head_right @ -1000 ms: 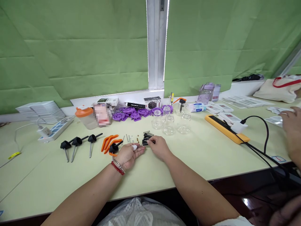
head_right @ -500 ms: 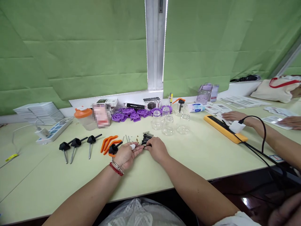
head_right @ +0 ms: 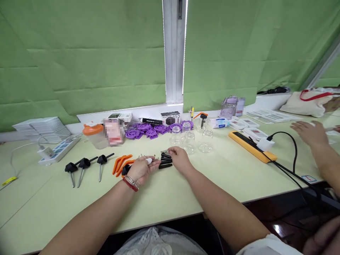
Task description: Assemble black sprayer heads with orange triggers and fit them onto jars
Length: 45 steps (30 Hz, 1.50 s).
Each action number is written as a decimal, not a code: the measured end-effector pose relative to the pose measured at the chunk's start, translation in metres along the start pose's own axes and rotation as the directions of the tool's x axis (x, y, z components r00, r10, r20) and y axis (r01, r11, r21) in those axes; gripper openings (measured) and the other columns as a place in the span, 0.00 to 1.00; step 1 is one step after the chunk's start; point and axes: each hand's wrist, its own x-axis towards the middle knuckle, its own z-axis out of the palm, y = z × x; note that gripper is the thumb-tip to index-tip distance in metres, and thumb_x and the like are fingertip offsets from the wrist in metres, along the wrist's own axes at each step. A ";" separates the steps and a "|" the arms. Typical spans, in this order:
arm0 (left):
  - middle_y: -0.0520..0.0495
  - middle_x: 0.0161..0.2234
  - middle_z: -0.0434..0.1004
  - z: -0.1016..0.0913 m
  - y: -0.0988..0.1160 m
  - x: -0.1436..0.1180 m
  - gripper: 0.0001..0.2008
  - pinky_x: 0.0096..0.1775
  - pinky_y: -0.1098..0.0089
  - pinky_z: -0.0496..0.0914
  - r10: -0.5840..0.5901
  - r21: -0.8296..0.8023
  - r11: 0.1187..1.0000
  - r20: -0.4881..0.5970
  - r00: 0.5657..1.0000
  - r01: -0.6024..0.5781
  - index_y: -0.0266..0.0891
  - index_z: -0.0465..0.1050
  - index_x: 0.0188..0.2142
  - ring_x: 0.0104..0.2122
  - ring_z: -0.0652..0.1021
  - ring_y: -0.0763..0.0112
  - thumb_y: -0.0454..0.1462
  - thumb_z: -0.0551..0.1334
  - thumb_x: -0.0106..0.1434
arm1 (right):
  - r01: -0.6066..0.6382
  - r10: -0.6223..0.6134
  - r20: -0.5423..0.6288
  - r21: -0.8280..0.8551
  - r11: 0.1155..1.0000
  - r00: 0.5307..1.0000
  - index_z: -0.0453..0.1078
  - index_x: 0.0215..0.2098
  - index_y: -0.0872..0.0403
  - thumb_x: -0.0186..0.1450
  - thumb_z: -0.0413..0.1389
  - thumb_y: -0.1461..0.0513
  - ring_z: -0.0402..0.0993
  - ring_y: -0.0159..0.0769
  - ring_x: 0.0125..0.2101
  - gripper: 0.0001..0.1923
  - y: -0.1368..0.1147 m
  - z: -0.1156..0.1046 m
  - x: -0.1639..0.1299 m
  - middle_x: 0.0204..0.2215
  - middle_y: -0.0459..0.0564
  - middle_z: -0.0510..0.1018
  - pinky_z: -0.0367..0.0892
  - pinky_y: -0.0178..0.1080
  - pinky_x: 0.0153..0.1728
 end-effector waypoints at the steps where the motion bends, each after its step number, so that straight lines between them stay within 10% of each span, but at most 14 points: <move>1: 0.43 0.26 0.74 0.003 0.002 0.004 0.10 0.38 0.66 0.75 0.022 0.057 0.998 0.003 1.000 -0.022 0.32 0.65 0.35 0.29 0.80 0.67 0.22 0.51 0.58 | -0.014 0.013 -0.006 -0.027 1.000 1.000 0.72 0.39 0.55 0.60 0.48 0.63 0.73 0.37 0.36 0.13 0.001 -0.002 0.007 0.37 0.51 0.78 0.67 0.39 0.39; 7: 0.47 0.21 0.73 0.018 0.005 0.045 0.05 0.33 0.69 0.73 0.091 0.304 0.949 -0.004 0.996 -0.086 0.34 0.65 0.34 0.25 0.79 0.69 0.26 0.55 0.59 | 0.143 -0.112 0.107 -0.355 0.924 0.988 0.75 0.33 0.54 0.59 0.50 0.69 0.72 0.38 0.40 0.12 0.007 -0.008 0.033 0.38 0.51 0.78 0.63 0.40 0.45; 19: 0.48 0.17 0.74 0.029 -0.003 0.087 0.03 0.25 0.73 0.67 0.131 0.689 0.710 0.072 0.989 -0.145 0.36 0.70 0.33 0.18 0.75 0.70 0.30 0.60 0.57 | 0.365 -0.240 0.315 -0.441 0.820 0.918 0.75 0.31 0.54 0.58 0.49 0.72 0.69 0.37 0.38 0.14 0.018 -0.008 0.031 0.34 0.51 0.78 0.61 0.38 0.43; 34: 0.47 0.19 0.75 0.033 0.002 0.086 0.08 0.27 0.69 0.69 0.154 0.805 0.567 0.106 0.982 -0.175 0.37 0.72 0.33 0.21 0.76 0.66 0.27 0.62 0.53 | 0.356 -0.237 0.317 -0.398 0.845 0.918 0.75 0.28 0.54 0.58 0.50 0.71 0.69 0.36 0.36 0.12 0.015 -0.011 0.030 0.32 0.50 0.77 0.61 0.37 0.41; 45: 0.42 0.35 0.77 0.037 0.022 0.115 0.11 0.42 0.68 0.67 0.396 0.891 0.333 0.167 0.903 -0.310 0.38 0.75 0.28 0.39 0.75 0.62 0.23 0.61 0.47 | 0.195 -0.116 0.234 -0.352 0.915 0.965 0.74 0.38 0.53 0.61 0.50 0.69 0.71 0.38 0.39 0.13 0.018 -0.011 0.031 0.38 0.51 0.78 0.64 0.39 0.42</move>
